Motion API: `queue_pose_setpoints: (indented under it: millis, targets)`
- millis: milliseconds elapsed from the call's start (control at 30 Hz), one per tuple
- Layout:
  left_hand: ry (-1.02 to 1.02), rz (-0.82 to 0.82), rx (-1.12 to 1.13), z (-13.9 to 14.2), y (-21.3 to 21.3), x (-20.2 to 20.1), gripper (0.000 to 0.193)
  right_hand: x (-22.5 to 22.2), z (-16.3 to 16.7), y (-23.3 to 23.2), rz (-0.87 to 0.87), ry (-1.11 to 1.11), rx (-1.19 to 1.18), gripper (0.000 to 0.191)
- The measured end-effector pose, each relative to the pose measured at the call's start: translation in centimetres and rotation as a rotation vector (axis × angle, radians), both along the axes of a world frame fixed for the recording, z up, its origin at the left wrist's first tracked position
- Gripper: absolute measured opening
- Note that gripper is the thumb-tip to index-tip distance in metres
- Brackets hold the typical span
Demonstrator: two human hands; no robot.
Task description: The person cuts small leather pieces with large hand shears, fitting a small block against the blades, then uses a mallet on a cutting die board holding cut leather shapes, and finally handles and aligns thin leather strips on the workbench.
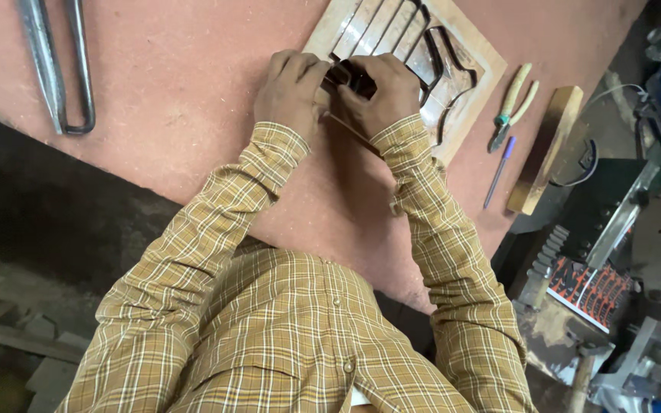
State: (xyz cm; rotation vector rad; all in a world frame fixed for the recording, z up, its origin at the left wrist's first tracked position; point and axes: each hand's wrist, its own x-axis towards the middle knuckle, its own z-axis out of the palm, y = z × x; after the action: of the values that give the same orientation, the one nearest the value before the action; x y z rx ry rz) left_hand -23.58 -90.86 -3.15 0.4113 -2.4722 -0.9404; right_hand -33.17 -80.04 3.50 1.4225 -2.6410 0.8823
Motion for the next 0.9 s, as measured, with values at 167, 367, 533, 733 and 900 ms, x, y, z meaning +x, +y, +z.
queue_pose_setpoints:
  millis: [167, 367, 533, 733, 900]
  targets:
    - [0.034, 0.011, -0.043, -1.0, 0.5, 0.0, 0.061, -0.9, -1.7, 0.9, 0.028, -0.069, -0.024, 0.034]
    - [0.030, 0.002, -0.055, -1.3, 1.2, 0.3, 0.064, -2.0, -1.9, 1.5, 0.035, -0.008, 0.041, 0.030]
    - [-0.034, 0.016, -0.118, -1.9, 1.3, -0.6, 0.058, -2.3, -3.2, 2.4, 0.072, -0.001, 0.039, 0.040]
    - [-0.063, -0.001, -0.105, -2.1, 0.7, -0.8, 0.056, -6.7, -3.3, 12.9, -0.473, -0.154, -0.189, 0.047]
    - [-0.045, 0.017, -0.105, -1.9, 0.4, -0.5, 0.056, -8.8, -2.0, 24.7, -1.115, 0.399, 0.291, 0.072]
